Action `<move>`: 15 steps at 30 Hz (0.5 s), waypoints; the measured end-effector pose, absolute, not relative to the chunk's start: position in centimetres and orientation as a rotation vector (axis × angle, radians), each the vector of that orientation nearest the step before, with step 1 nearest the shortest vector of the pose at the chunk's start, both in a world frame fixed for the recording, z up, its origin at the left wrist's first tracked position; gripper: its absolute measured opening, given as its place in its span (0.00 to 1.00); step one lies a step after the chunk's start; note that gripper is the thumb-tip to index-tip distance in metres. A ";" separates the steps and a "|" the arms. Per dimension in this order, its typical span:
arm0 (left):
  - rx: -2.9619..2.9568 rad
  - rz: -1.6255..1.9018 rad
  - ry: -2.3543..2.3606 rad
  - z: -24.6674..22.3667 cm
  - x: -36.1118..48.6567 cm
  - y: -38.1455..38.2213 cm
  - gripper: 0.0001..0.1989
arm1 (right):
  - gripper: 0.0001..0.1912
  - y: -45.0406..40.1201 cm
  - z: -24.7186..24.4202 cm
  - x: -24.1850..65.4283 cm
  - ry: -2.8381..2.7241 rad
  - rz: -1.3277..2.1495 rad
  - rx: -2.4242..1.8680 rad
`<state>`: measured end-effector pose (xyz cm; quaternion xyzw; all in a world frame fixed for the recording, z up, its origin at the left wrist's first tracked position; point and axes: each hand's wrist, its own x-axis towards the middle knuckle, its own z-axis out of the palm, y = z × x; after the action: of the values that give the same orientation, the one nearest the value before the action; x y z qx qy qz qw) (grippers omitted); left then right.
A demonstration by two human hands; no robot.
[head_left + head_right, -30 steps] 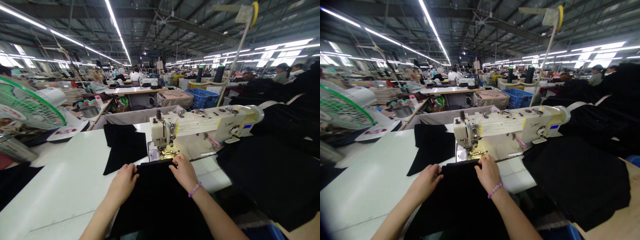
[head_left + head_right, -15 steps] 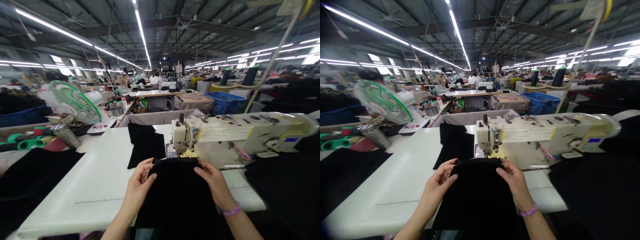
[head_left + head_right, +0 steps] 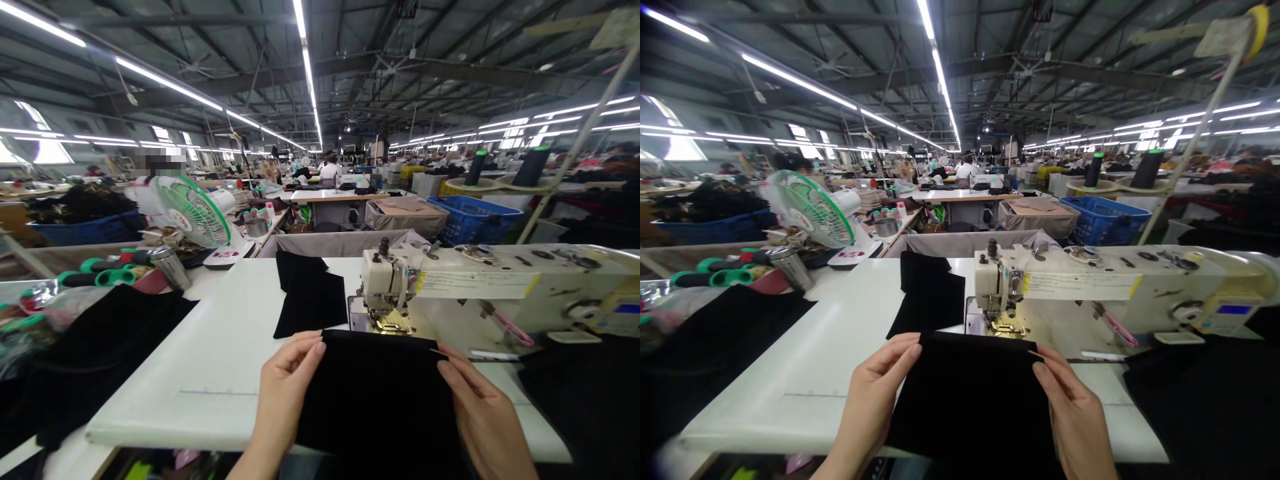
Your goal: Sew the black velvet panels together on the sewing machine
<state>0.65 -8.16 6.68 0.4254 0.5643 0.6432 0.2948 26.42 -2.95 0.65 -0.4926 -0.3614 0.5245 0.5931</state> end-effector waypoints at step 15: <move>0.787 1.755 1.433 7.3 1.2 -8.5 0.13 | 0.25 -4.0 2.6 26.1 -0.490 1.322 -1.104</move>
<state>1.19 -8.47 7.27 0.3058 0.5567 0.6817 0.3632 26.12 -3.98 2.64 -0.4813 -0.2133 0.5763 0.6251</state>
